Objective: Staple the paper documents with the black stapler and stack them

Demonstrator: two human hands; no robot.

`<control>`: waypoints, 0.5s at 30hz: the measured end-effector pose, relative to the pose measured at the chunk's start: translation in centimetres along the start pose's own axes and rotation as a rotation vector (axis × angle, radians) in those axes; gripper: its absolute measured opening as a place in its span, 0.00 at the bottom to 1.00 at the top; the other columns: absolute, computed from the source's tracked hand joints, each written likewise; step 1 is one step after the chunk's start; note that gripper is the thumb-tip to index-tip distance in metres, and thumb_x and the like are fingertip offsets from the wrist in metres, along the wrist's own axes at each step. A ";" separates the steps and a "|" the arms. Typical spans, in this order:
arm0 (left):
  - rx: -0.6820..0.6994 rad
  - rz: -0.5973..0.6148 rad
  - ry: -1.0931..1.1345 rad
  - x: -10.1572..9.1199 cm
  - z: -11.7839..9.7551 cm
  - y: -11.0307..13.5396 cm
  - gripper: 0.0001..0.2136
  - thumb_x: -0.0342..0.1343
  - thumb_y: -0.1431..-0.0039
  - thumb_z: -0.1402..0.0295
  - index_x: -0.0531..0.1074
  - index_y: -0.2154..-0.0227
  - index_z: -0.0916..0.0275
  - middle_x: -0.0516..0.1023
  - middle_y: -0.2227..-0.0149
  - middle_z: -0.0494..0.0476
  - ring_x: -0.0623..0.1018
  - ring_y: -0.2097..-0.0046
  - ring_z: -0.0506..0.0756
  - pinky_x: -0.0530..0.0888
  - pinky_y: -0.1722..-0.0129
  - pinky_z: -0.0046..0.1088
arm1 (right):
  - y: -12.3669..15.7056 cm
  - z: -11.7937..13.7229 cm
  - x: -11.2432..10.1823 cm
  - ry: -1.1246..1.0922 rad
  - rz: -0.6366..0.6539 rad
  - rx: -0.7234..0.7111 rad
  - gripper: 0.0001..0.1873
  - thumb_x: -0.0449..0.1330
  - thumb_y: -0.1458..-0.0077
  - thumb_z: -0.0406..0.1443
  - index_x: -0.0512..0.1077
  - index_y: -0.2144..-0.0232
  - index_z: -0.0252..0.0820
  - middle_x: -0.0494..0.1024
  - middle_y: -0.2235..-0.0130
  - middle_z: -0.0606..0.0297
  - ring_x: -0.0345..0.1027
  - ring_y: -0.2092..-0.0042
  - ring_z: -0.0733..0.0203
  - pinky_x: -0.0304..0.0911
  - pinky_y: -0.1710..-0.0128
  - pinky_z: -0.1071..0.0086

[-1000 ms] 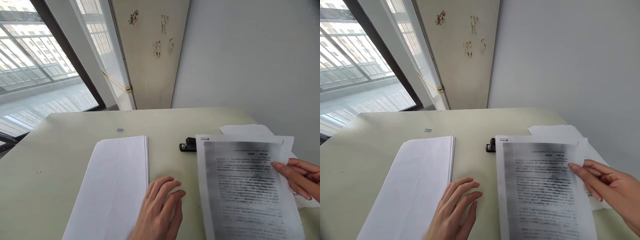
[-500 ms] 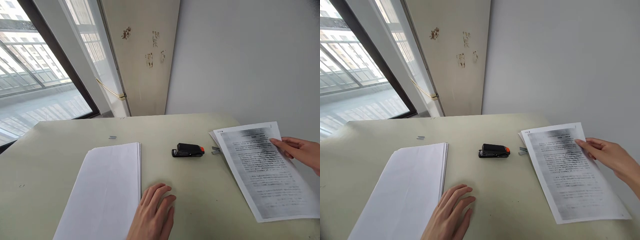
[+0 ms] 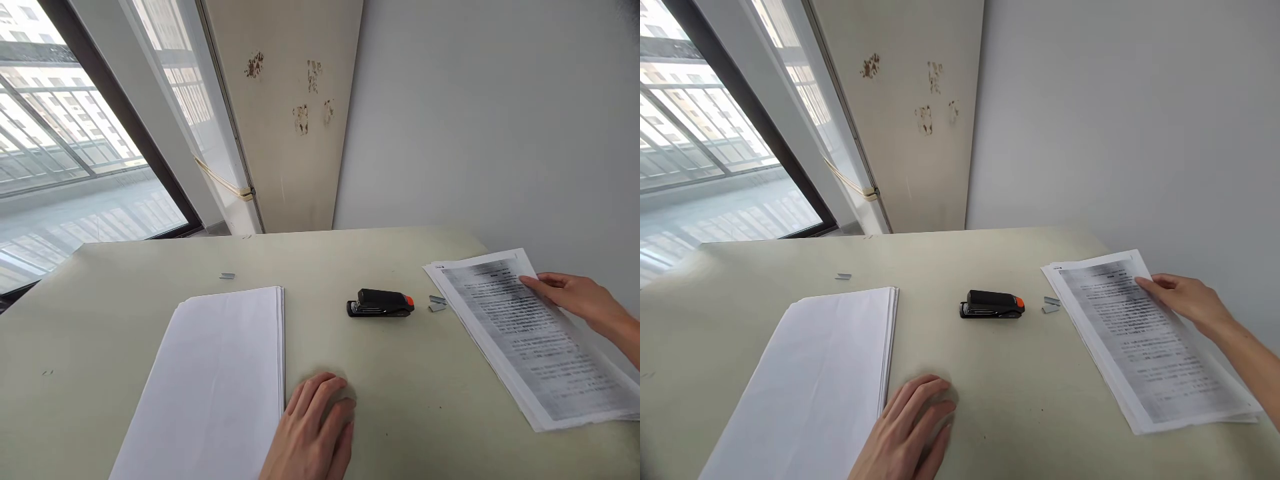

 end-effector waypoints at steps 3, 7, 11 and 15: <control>0.005 -0.007 -0.012 0.1 0.0 0.0 0.11 0.52 0.31 0.78 0.74 0.52 0.60 0.80 0.48 0.63 0.81 0.45 0.61 0.83 0.50 0.39 | 0.4 -0.3 1.1 0.024 0.166 0.042 0.14 0.72 0.47 0.44 0.84 0.75 0.39 0.85 0.72 0.52 0.74 0.74 0.53 0.61 0.68 0.57; 0.017 -0.008 -0.015 0.2 -0.1 0.1 0.11 0.52 0.31 0.78 0.73 0.51 0.61 0.80 0.48 0.63 0.81 0.45 0.62 0.83 0.51 0.39 | 0.9 -0.3 1.7 0.063 0.188 0.045 0.15 0.69 0.43 0.47 0.82 0.68 0.40 0.85 0.69 0.51 0.75 0.69 0.49 0.63 0.65 0.56; 0.021 0.004 -0.018 0.2 0.0 0.0 0.12 0.51 0.32 0.80 0.73 0.51 0.61 0.80 0.48 0.63 0.80 0.45 0.62 0.82 0.51 0.39 | 1.9 0.5 1.6 0.116 0.085 0.017 0.23 0.65 0.40 0.50 0.78 0.56 0.35 0.84 0.55 0.38 0.77 0.63 0.44 0.63 0.67 0.56; 0.029 0.010 -0.026 0.3 0.0 0.0 0.12 0.51 0.32 0.80 0.73 0.51 0.62 0.80 0.48 0.63 0.80 0.46 0.62 0.82 0.52 0.39 | 3.3 2.3 1.6 0.150 -0.020 -0.059 0.29 0.59 0.36 0.52 0.77 0.50 0.30 0.79 0.49 0.30 0.77 0.64 0.44 0.59 0.72 0.56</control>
Point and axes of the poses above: each hand's wrist, its own y-axis away from the middle knuckle, its own x-axis out of the palm, z = x × y, the point moved 3 cm from there along -y, towards the middle knuckle
